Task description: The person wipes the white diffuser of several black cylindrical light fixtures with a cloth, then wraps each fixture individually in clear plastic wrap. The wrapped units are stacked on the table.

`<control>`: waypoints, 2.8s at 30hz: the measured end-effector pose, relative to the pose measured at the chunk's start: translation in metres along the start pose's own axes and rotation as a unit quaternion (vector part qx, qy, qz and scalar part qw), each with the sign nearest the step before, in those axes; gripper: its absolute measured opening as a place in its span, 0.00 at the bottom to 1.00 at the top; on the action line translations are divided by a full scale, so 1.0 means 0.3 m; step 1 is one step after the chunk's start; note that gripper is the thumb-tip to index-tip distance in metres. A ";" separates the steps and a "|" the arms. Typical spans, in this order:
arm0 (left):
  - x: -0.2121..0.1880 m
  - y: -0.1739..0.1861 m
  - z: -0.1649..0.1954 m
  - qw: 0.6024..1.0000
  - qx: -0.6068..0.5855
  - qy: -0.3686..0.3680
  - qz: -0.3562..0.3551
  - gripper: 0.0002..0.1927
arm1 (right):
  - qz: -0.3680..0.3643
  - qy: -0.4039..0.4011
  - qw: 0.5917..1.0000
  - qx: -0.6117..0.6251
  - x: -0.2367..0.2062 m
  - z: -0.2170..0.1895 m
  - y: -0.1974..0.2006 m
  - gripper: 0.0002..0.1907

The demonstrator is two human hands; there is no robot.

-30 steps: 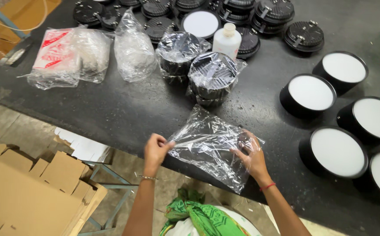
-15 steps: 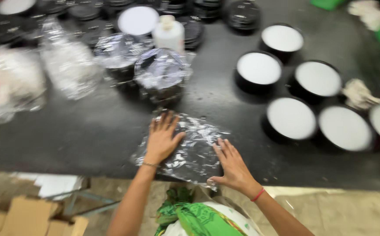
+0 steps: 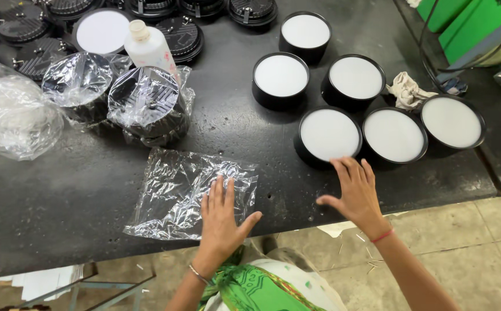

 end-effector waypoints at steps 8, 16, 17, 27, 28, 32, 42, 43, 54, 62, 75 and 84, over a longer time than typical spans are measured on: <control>-0.007 -0.008 0.119 0.997 -0.017 0.034 0.061 0.51 | 0.003 0.077 0.997 -0.004 -0.278 0.008 -0.045 0.41; -0.001 -0.009 0.133 0.990 0.042 0.109 0.076 0.40 | 0.099 0.095 0.990 -0.033 -0.376 0.114 -0.102 0.28; 0.002 -0.009 0.136 0.990 0.041 0.112 0.076 0.40 | 0.096 0.099 0.990 -0.032 -0.386 0.123 -0.110 0.27; -0.013 0.013 0.156 0.982 0.021 0.115 0.151 0.28 | 0.134 0.189 0.973 0.014 -0.356 0.109 -0.031 0.25; -0.014 0.017 0.153 0.979 0.012 0.111 0.168 0.25 | 0.137 0.196 0.971 0.027 -0.335 0.097 0.000 0.25; -0.004 0.027 0.136 0.976 -0.002 0.116 0.184 0.17 | 0.125 0.042 0.964 0.233 -0.262 0.116 0.116 0.32; 0.037 0.114 0.199 0.972 -0.047 0.064 0.221 0.10 | -0.157 -0.413 0.501 0.744 -0.217 0.036 -0.181 0.21; 0.040 0.121 0.211 0.972 -0.051 0.055 0.222 0.09 | -0.176 -0.416 0.467 0.760 -0.219 0.000 -0.204 0.21; 0.065 0.153 0.244 0.973 -0.085 0.054 0.206 0.04 | -0.229 -0.408 0.495 0.732 -0.226 -0.036 -0.294 0.19; 0.080 0.131 0.267 0.985 -0.071 0.043 0.154 0.05 | -0.248 -0.350 0.515 0.742 -0.206 -0.099 -0.277 0.20; 0.094 0.116 0.281 0.977 -0.079 0.012 0.195 0.02 | -0.236 -0.369 0.504 0.744 -0.184 -0.149 -0.261 0.23; 0.085 0.112 0.303 0.973 -0.123 0.016 0.196 0.02 | -0.220 -0.371 0.520 0.737 -0.184 -0.163 -0.270 0.23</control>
Point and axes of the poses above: each hand's wrist, its own x-axis towards the middle knuckle, its own y-axis out of the back of the hand, z = x × y, the point moved 4 cm from there along x, towards the middle knuckle, and after that the axes turned 4 degrees about -y, right-handed, at the moved point
